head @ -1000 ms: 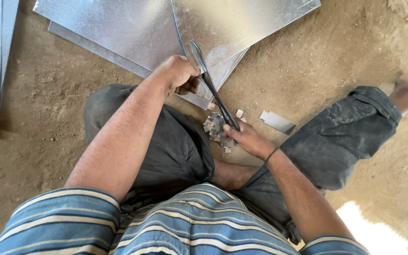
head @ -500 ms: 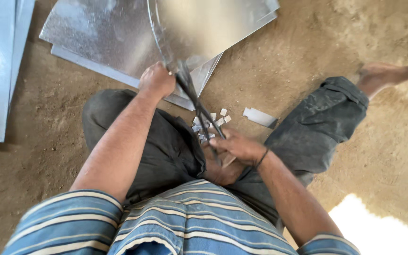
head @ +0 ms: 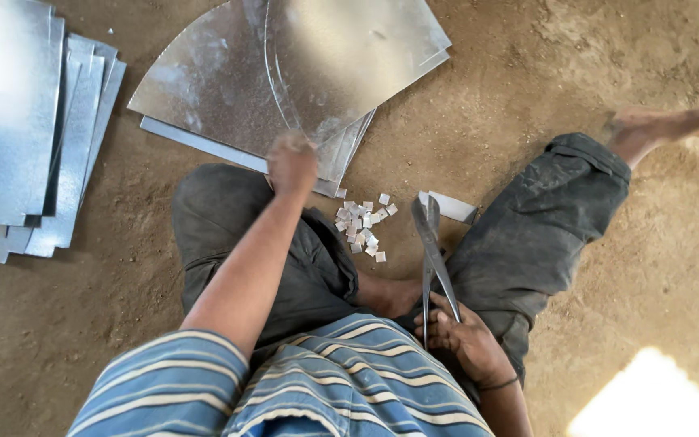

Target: The person sits on the ground in a workshop and cuts galvanized sheet metal into quarter-circle pieces using hand shears, trimming edges and letting small offcut squares accumulate beside them, then sets the cut pieces on a stack of finished sheets.

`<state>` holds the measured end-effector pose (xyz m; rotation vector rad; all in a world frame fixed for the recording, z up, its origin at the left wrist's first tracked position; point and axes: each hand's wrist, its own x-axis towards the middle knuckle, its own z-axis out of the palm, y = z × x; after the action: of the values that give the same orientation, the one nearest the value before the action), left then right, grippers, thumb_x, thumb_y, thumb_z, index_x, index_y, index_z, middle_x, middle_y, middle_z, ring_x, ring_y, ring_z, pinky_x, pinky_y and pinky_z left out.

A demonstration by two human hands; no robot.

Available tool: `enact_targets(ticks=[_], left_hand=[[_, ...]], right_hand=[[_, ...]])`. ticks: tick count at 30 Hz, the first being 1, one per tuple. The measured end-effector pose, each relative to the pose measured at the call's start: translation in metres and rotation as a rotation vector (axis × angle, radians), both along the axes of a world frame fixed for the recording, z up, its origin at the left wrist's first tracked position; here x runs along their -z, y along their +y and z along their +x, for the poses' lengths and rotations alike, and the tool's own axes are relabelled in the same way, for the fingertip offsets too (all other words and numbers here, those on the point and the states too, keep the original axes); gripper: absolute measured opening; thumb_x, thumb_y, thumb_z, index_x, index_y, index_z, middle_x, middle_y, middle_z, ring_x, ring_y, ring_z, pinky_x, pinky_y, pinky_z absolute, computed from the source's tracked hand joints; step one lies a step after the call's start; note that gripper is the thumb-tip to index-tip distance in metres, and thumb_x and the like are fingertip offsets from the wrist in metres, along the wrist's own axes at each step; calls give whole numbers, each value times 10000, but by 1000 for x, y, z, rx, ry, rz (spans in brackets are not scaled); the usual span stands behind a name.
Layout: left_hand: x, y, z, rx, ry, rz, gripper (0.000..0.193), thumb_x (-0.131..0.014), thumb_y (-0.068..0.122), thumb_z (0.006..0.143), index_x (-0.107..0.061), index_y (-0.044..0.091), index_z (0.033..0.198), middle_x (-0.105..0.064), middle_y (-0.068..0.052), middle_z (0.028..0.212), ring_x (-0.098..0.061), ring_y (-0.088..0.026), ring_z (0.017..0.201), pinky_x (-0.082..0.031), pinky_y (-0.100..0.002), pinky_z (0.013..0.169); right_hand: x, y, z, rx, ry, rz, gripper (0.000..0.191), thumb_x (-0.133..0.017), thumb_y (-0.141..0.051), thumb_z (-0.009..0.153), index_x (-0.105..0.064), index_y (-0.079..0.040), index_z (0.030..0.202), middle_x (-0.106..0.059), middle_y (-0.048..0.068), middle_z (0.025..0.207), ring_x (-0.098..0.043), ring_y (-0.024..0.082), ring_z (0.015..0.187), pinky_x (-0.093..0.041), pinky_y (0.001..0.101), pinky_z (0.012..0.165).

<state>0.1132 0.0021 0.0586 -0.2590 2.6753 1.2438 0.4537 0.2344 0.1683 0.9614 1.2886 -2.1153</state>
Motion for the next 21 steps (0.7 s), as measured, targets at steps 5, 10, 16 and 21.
enact_targets(ticks=[5,10,16,21], left_hand=[[-27,9,-64,-872,-782,1018,398,-661,349,996,-545,45,1226,-730,-249,1133,-721,-393,1044,-511,-556,831],[-86,38,-82,-331,-571,796,441,-728,467,872,-643,172,1187,-586,-27,1019,-543,-201,847,-506,-442,676],[-111,-29,-88,-254,-163,1113,476,-801,327,877,-678,-11,1189,-669,-102,1077,-625,-251,894,-535,-412,664],[-98,-183,3,59,504,803,452,-702,282,1004,-627,2,1351,-687,-122,1265,-672,-284,1163,-547,-434,995]], right_hand=[[19,11,-10,25,-31,-9,655,-563,-269,962,-366,-59,1550,-727,162,1060,-712,240,903,-573,367,710],[20,11,-12,18,-83,9,600,-566,-258,948,-441,-103,1514,-751,121,1022,-732,232,888,-585,373,703],[46,12,-11,-5,-100,31,544,-521,-235,978,-433,-113,1501,-727,169,1076,-730,291,939,-582,436,752],[71,21,2,-40,-15,-29,575,-475,-215,990,-390,-67,1539,-688,212,1113,-718,307,948,-581,440,736]])
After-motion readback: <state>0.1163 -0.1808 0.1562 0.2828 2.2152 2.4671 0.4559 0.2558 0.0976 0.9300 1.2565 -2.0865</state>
